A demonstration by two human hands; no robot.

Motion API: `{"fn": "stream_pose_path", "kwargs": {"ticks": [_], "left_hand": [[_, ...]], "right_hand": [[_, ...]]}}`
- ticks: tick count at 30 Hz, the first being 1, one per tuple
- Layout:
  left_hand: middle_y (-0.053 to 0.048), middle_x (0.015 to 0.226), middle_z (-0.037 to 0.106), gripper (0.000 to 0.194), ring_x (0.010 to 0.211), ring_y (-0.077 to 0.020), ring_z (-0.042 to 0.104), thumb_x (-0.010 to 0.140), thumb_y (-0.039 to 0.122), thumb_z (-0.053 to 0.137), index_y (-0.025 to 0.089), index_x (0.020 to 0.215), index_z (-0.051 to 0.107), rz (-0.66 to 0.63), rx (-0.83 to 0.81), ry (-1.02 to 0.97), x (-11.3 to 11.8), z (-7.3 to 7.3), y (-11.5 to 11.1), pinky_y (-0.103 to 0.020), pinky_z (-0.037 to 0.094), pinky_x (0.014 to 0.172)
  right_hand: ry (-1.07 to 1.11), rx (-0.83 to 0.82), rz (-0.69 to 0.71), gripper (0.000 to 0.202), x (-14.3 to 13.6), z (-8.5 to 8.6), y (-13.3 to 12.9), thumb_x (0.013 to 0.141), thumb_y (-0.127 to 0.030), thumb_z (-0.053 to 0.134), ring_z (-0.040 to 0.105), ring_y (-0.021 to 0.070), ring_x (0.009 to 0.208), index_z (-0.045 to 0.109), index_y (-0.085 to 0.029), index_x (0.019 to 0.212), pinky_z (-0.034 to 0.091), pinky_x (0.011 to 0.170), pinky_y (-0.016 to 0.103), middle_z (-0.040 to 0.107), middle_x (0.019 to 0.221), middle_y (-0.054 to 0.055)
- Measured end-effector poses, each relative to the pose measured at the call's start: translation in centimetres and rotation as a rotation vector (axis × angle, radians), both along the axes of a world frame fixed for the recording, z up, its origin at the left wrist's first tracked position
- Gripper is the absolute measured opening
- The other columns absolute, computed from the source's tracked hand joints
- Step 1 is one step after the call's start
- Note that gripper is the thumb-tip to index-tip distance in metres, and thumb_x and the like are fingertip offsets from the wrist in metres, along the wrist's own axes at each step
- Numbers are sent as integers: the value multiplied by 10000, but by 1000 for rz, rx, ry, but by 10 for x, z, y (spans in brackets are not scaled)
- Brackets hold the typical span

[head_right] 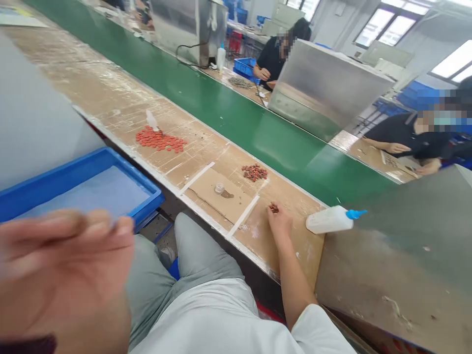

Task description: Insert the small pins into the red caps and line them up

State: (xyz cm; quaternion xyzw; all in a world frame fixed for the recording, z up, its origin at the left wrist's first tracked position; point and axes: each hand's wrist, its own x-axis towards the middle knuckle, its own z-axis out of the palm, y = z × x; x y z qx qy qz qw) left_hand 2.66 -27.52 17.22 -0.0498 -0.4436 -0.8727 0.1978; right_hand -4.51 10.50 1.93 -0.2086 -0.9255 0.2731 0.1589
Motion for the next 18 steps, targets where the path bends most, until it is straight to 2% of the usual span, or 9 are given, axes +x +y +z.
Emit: {"fn": "stream_pose_path", "kwargs": {"ticks": [1,4,6,8,10,12,15,18], "left_hand": [[37,875,733,150,790,-144,670,782,240,686,305,913,719,27,33,-54,-4,-14,4,-310,583,698],[-54,977,734,214,888,-152,681,788,272,710,188,985,710,-78,132,-479,-1,-72,6,-270,555,763],[-119,1089,708,320,941,-175,678,808,331,697,150,1072,688,-251,216,-647,17,-108,2,-289,544,798],[-161,1135,689,385,939,-185,681,802,359,705,124,1105,678,-345,317,-675,41,-131,-4,-293,537,802],[-173,1134,688,400,934,-177,681,811,367,696,109,1117,678,-351,418,-636,65,-143,-13,-280,533,801],[-149,1064,711,381,891,-141,682,821,356,688,104,1108,686,-253,505,-591,86,-147,-24,-239,524,790],[-104,960,729,335,817,-102,675,783,288,737,105,1061,704,-76,604,-553,113,-153,-46,-212,519,795],[-81,935,729,294,794,-90,667,752,237,765,108,1012,715,16,697,-498,130,-161,-70,-209,523,803]], "right_hand": [[47,-49,52,369,-2,7,-14,778,-407,654,692,220,797,701,-140,1027,547,784,358,739,907,100],[209,-319,315,369,2,29,-79,716,-426,757,684,203,702,716,-150,958,559,670,327,743,845,87],[187,-350,608,247,11,41,-131,712,-357,787,644,167,614,731,-194,888,530,579,293,739,788,51],[165,-361,984,186,21,48,-179,731,-272,785,631,149,612,733,-241,907,525,578,285,739,804,24],[158,-344,1319,221,27,49,-223,742,-202,777,637,142,642,729,-273,945,537,600,282,733,825,8],[163,-320,1556,260,30,47,-263,748,-160,769,637,134,648,722,-287,969,538,586,267,723,811,-4],[168,-319,1792,294,35,41,-315,760,-136,756,630,125,633,713,-295,1003,523,546,248,716,779,-15],[117,-343,1956,296,41,38,-361,758,-150,764,626,128,628,714,-300,1008,516,547,252,710,756,-20]]}}
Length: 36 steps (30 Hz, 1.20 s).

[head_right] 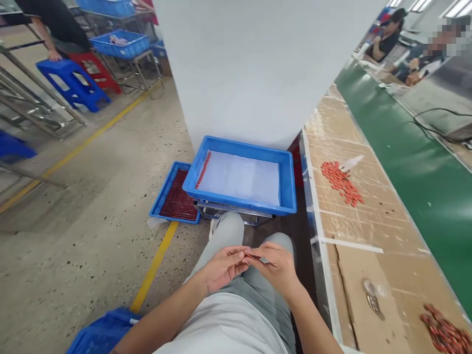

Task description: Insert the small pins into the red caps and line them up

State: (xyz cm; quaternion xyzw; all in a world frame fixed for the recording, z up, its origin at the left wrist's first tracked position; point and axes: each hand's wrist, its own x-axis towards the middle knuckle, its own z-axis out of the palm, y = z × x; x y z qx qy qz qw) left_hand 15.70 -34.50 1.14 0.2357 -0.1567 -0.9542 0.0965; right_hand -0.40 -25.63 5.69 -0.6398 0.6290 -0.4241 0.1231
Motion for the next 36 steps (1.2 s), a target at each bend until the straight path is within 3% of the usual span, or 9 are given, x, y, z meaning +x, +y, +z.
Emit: {"fn": "stream_pose_path", "kwargs": {"ticks": [3,10,18,22,26,29,31,33,36], "left_hand": [[-68,912,731,232,760,-77,665,752,218,764,113,954,722,125,74,9,8,-7,-26,-191,526,778],[-45,940,739,216,807,-76,682,728,142,772,135,938,721,370,137,25,4,-17,-92,-166,529,779],[-54,996,735,257,895,-106,683,707,135,783,147,955,716,509,53,32,-15,-23,-156,-219,514,877],[-102,1109,705,342,953,-157,675,759,273,748,149,1070,679,605,-104,-93,-25,-27,-185,-287,508,891],[-113,1099,698,364,959,-212,661,871,449,558,176,1083,671,496,-542,-394,-17,-63,-184,-338,509,841],[-101,1082,700,343,1027,-240,626,857,344,559,202,1156,649,111,-1084,-511,1,-107,-174,-397,452,948],[-109,1111,687,376,1050,-269,608,815,293,578,197,1174,634,-88,-1332,-540,13,-135,-174,-465,393,1012],[-87,1014,705,329,999,-270,619,758,276,623,200,1074,672,-180,-1408,-550,22,-158,-182,-475,342,1059],[-60,842,694,208,909,-266,626,737,288,634,202,917,693,-180,-1414,-644,24,-181,-200,-463,318,1064]], "right_hand": [[-47,86,50,317,6,-4,-42,740,-208,789,630,140,644,714,-304,1033,515,560,266,705,762,-11],[-367,147,-42,200,16,-20,-126,726,-224,795,689,195,786,744,-296,906,559,628,299,741,872,17],[-574,268,-166,170,9,-31,-196,720,-298,794,711,214,823,765,-268,885,592,762,351,755,911,36],[-554,302,-215,251,-7,-43,-242,724,-378,778,715,239,864,762,-222,921,589,797,376,754,936,65],[-313,276,-253,326,-46,-78,-314,760,-473,708,707,242,885,761,-187,906,573,779,352,756,915,70],[-33,362,-293,345,-82,-118,-373,801,-501,633,702,194,763,763,-195,892,562,729,311,749,984,63],[103,405,-289,309,-104,-147,-408,828,-457,611,700,182,789,756,-207,935,542,811,310,752,973,46],[147,425,-287,280,-121,-173,-436,827,-412,623,697,191,854,747,-206,972,509,891,320,755,944,39],[192,445,-285,269,-138,-204,-469,836,-373,616,686,200,908,735,-212,1015,476,936,332,752,961,30]]}}
